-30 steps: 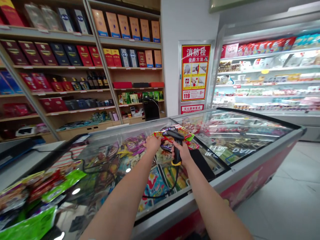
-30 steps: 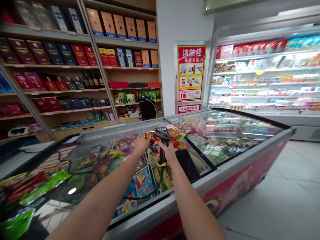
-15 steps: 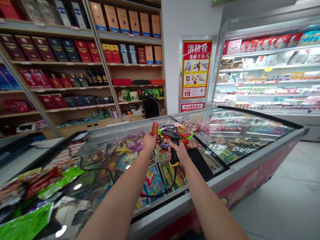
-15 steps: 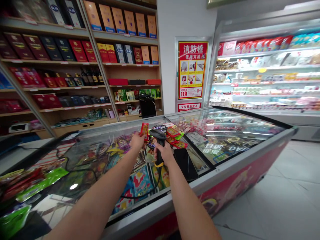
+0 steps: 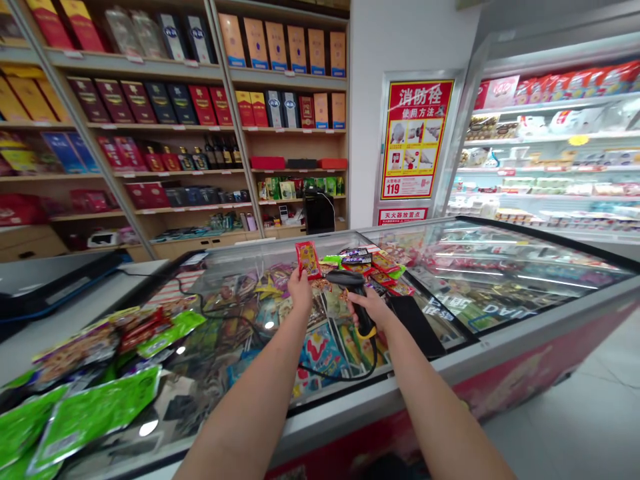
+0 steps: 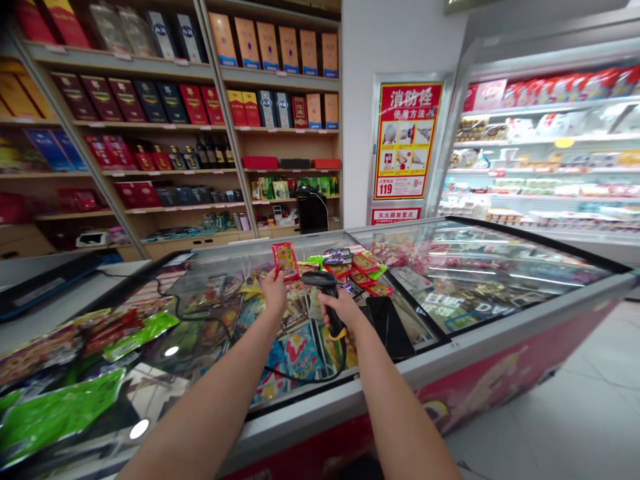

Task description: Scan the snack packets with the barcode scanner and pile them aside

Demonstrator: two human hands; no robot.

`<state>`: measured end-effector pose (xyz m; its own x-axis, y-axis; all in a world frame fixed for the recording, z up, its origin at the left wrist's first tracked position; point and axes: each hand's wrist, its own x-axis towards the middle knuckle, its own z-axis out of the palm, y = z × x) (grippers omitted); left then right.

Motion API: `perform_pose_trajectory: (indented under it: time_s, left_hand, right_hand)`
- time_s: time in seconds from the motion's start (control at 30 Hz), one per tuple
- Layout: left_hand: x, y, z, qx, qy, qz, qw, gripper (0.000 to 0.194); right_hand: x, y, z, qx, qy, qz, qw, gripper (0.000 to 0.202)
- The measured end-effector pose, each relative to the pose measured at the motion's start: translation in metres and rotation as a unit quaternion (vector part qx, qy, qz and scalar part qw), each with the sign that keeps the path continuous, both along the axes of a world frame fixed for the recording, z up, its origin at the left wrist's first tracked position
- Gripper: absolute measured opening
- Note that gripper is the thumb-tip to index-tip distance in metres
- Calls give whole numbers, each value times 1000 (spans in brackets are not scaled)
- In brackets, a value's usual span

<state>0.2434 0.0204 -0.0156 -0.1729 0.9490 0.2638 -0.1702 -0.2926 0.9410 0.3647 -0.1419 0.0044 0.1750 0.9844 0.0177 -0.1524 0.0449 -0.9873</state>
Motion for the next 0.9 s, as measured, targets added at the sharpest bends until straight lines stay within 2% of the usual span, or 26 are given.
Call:
perform_pose_trajectory:
  time_s: [0.43, 0.67, 0.8, 0.9]
  left_hand:
    - [1, 0, -5, 38, 22, -8, 999, 27]
    - [1, -6, 3, 15, 31, -15, 999, 27]
    - [-12, -12, 9, 1, 51, -42, 998, 25]
    - [-38, -14, 11, -1, 80, -38, 996, 22]
  right_hand:
    - [-2, 0, 2, -7, -16, -3, 1000, 39]
    - [0, -1, -1, -9, -17, -1, 1000, 39]
    - [-3, 1, -4, -7, 11, 17, 1000, 40]
    - [-17, 4, -3, 4, 33, 38, 999, 44]
